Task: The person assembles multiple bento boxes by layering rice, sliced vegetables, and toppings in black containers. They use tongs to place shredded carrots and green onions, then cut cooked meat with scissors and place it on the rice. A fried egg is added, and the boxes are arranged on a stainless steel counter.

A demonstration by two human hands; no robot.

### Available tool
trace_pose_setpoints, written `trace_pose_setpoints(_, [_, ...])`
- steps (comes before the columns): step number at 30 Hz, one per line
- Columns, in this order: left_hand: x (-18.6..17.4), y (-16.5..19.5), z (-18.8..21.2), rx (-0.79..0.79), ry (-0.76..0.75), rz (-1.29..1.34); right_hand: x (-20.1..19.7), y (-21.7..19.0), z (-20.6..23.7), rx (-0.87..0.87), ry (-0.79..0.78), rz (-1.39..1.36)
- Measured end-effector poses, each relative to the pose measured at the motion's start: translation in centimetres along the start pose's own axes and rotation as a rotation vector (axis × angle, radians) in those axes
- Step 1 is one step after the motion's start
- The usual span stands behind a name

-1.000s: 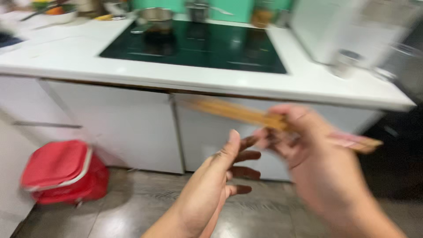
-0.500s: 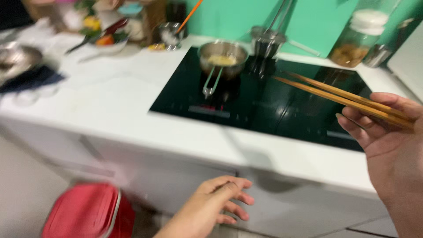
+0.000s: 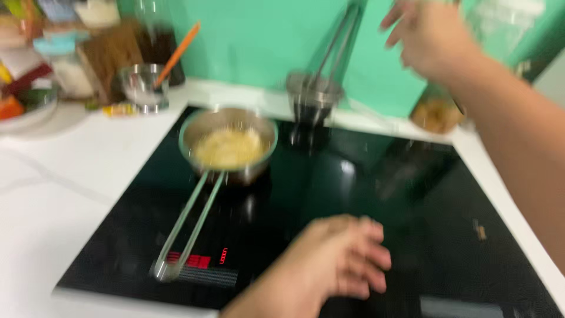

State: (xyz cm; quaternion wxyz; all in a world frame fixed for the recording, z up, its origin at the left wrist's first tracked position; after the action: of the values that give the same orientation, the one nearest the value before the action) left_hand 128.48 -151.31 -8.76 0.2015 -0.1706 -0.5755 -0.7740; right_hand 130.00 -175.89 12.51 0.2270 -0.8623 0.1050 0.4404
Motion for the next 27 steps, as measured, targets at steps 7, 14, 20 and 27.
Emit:
trace_pose_setpoints(7, [-1.5,1.7,-6.3,-0.074,0.095,0.050,9.6,3.1,-9.8,0.299,-0.405,0.115])
trace_pose_setpoints(14, [-1.9,1.8,-10.0,-0.060,0.066,0.082,14.3,3.5,-11.2,0.524,-0.300,-0.473])
trace_pose_setpoints(20, [-2.9,-1.9,-11.7,-0.151,0.025,0.062,17.8,4.6,-12.6,0.547,-0.331,-0.393])
trace_pose_setpoints(27, [-3.5,-2.9,-10.5,-0.063,-0.008,0.146,18.1,6.2,-14.7,0.433,-0.189,-0.228])
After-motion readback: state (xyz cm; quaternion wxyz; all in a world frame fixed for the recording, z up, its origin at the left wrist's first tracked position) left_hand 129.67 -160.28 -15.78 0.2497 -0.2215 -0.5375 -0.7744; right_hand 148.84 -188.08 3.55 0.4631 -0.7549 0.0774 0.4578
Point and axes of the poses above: each hand's wrist, its own z-axis away from the middle knuckle, its own x-axis out of the palm, y = z × x, the point moved 5 cm from there along -z, towards the middle knuckle, and after that the axes turned 2 degrees about -y, right-handed, at the moved point
